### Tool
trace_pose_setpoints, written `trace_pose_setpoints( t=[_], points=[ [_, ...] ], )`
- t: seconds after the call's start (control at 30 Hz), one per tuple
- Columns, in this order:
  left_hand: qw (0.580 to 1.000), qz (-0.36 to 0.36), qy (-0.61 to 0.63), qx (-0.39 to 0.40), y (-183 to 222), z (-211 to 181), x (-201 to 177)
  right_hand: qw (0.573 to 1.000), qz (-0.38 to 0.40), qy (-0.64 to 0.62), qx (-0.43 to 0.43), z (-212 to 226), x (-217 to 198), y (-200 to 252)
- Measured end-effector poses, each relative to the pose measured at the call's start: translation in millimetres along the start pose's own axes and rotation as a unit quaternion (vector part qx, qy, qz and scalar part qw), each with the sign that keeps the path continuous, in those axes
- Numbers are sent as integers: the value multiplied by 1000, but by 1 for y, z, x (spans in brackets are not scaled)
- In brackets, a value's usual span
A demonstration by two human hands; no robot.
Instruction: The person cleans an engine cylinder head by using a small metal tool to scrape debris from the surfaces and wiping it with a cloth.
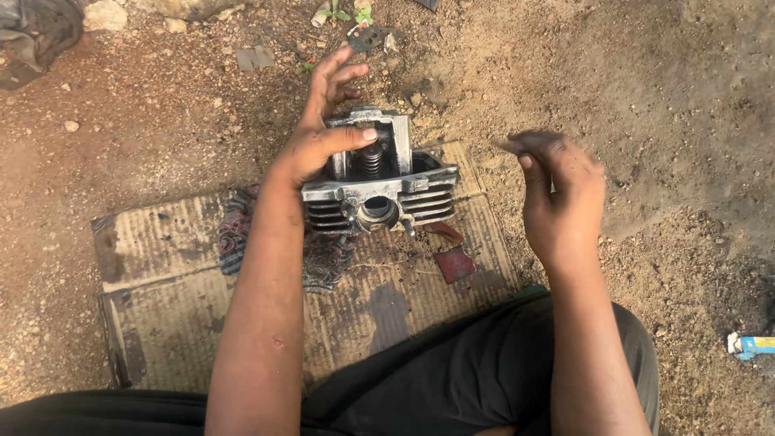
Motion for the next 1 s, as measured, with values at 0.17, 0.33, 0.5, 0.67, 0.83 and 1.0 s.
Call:
trace_pose_setpoints(
  t=[0.17,0.33,0.5,0.67,0.83,1.0],
  points=[
    [999,-14,-15,-32,1,4,-1,985,28,99,-139,35,-4,3],
    [999,-14,-23,-18,5,1,-1,979,38,99,-174,42,11,19],
    [1000,-14,-14,-9,7,0,-1,983,8,94,-160,34,21,24],
    [998,-36,27,-34,6,0,-1,979,-1,130,-156,35,32,22],
    [993,-73,21,-86,7,7,-1,972,4,184,-145,41,48,22],
    [997,-65,15,-27,3,6,0,979,66,133,-143,24,56,9]
  ],
)
Point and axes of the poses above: each hand's wrist, its own y-axis away from the middle knuckle, its own x-axis out of the palm, z = x × y, the point moved 8 cm from there along -y, towards the middle knuckle, and after that the axes turned 6 degrees about -y, right-handed, at the moved point
